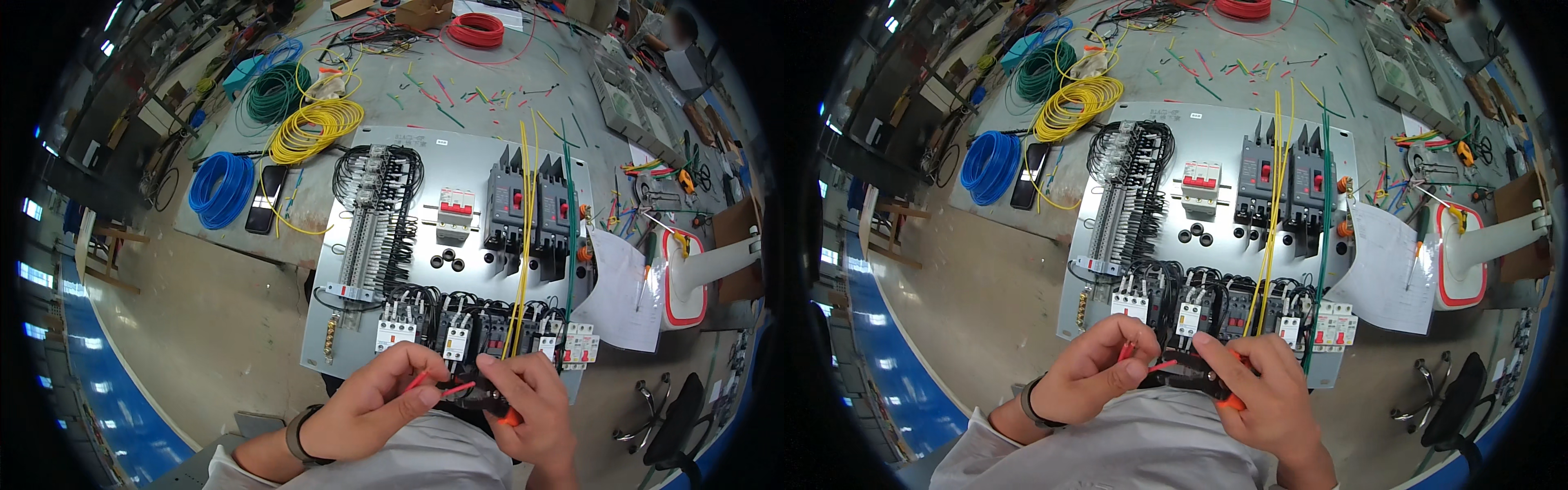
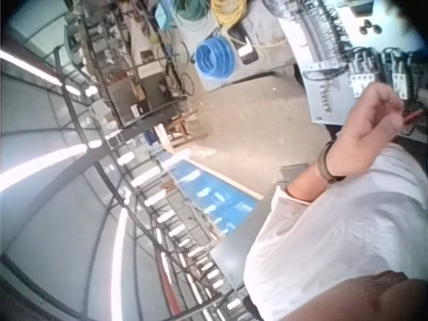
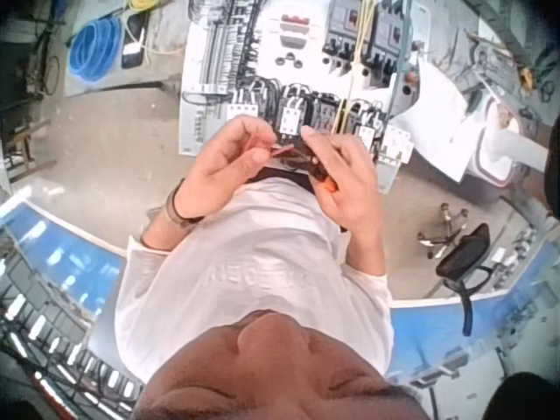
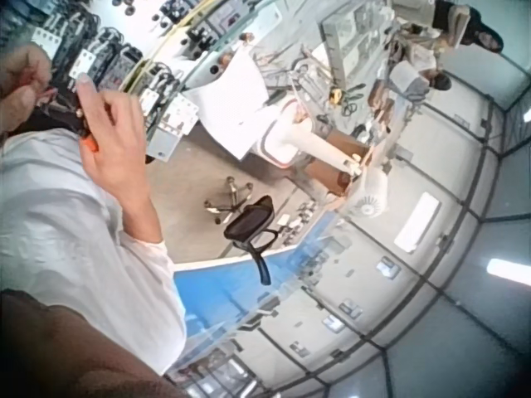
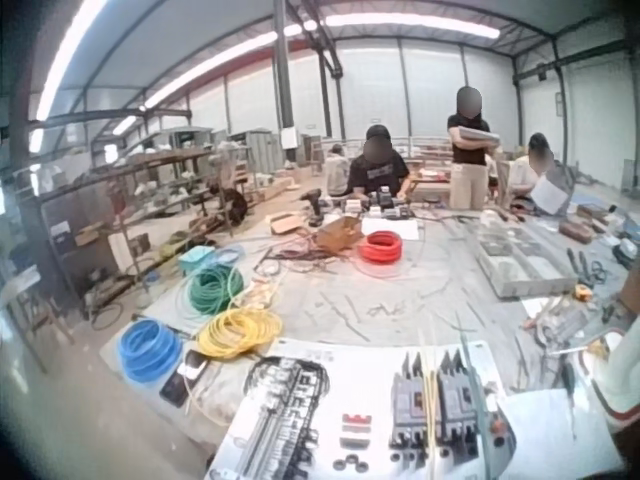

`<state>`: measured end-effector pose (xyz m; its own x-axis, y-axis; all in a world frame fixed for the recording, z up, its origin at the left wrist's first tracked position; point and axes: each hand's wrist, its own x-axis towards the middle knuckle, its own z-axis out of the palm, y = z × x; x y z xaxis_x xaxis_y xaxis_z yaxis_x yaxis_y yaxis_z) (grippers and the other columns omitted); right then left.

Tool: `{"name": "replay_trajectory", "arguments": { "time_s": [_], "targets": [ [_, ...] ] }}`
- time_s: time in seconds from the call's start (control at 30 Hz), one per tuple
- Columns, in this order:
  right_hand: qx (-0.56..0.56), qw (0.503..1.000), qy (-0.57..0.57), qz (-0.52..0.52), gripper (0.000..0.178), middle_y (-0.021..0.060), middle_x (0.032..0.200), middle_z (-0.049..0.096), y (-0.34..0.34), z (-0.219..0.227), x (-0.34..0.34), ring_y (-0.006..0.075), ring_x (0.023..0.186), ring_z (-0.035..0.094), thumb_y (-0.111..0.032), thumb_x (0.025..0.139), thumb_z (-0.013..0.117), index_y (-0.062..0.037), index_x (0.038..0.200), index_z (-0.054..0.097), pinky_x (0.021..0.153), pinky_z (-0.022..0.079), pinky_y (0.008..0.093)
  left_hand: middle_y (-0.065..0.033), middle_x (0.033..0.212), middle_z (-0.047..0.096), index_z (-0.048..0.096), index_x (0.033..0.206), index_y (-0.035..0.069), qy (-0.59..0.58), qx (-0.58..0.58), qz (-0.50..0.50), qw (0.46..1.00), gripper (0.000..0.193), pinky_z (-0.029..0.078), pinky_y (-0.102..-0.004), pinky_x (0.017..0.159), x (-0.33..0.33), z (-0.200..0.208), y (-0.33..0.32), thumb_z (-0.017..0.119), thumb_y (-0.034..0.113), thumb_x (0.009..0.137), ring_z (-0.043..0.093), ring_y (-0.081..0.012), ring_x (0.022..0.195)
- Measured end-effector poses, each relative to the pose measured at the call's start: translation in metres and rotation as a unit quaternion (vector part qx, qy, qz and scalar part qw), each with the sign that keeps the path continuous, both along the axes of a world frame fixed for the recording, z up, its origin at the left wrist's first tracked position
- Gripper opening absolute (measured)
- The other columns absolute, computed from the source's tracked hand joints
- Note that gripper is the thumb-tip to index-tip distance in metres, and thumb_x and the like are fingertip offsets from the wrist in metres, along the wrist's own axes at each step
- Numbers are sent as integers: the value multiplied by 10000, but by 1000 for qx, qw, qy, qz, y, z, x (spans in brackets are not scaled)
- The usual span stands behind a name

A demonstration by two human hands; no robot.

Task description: The person strips insulation from colored wires and connects them to terminals on an electrical panel. They use wire cutters and a screwdriver to prepare and secure the wires to the circuit breakers and terminal blocks.

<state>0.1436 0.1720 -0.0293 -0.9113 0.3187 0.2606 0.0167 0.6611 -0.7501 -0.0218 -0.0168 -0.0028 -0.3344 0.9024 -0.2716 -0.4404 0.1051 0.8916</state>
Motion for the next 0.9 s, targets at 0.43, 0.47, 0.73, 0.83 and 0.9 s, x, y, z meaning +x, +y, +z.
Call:
{"name": "replay_trajectory", "arguments": {
  "time_s": [0.43,0.47,0.73,0.83,0.9],
  "targets": [
    [7,1000,1,18,696,85,955,613,-3,4,-14,274,804,595,-29,689,751,-121,1379,734,695,512,378,10,956,569,652,1276,-14,32,-54,-10,998,254,444,-235,752,-2,7,-3,550,177,1143,482,-57,826],
    [12,1000,1,19,697,85,953,612,-2,4,-15,272,800,594,-29,691,752,-123,1382,732,694,511,378,7,966,571,652,1281,-15,26,-55,-9,998,256,448,-234,757,-3,7,-3,551,175,1142,487,-56,835],
    [15,1000,3,23,684,85,943,608,-3,3,-20,271,788,591,-37,702,762,-120,1381,732,688,511,378,-11,1058,595,650,1328,-9,23,-61,2,998,274,469,-232,812,-1,3,-5,558,164,1137,520,-58,905],
    [13,1000,0,24,674,86,936,609,-3,4,-22,273,787,595,-29,698,768,-114,1365,740,689,514,378,-11,1044,599,650,1329,-8,10,-59,11,998,273,466,-234,819,-1,2,-4,556,161,1137,518,-58,911],
    [8,1000,4,23,664,87,930,610,-4,5,-24,274,784,598,-22,694,772,-108,1352,746,688,515,376,-11,1035,599,649,1325,-9,12,-64,12,998,269,462,-233,822,0,2,-4,555,159,1137,515,-57,916]
  ]
}}
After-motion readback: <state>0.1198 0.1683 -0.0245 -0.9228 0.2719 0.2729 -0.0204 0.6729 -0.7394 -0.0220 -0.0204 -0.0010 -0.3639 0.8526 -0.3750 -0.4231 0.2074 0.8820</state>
